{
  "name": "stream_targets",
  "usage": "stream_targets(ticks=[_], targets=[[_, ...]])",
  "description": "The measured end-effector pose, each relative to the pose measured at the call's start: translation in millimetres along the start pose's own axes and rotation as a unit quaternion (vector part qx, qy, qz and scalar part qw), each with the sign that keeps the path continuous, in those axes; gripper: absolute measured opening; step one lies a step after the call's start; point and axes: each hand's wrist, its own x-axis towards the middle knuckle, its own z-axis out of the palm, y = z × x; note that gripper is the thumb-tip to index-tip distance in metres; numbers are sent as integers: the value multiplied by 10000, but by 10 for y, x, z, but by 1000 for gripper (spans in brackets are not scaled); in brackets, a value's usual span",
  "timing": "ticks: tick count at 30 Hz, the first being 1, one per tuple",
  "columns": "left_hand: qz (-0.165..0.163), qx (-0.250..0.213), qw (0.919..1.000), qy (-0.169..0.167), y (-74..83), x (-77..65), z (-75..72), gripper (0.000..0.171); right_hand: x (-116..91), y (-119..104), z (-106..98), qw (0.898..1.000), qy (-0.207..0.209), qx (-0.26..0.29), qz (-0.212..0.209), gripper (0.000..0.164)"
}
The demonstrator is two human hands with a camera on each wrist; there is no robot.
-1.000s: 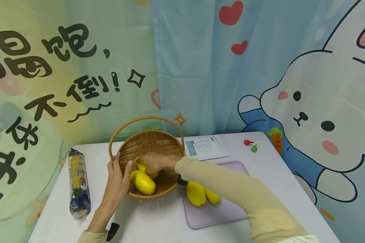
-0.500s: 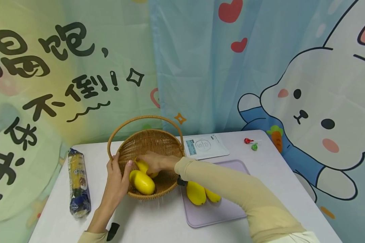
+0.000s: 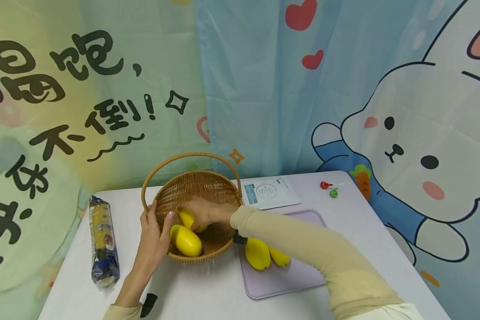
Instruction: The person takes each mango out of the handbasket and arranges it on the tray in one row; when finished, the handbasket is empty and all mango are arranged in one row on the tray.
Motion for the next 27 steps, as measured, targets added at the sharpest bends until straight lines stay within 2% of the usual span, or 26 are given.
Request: stream_targets(ticks=[11, 27], targets=[[15, -39, 10000, -3, -1, -36, 29, 80, -226, 92, -176, 9997, 223, -5, 59, 74], [11, -7, 10000, -12, 28, -10, -2, 79, -892, 234, -527, 9931, 831, 813, -134, 74]])
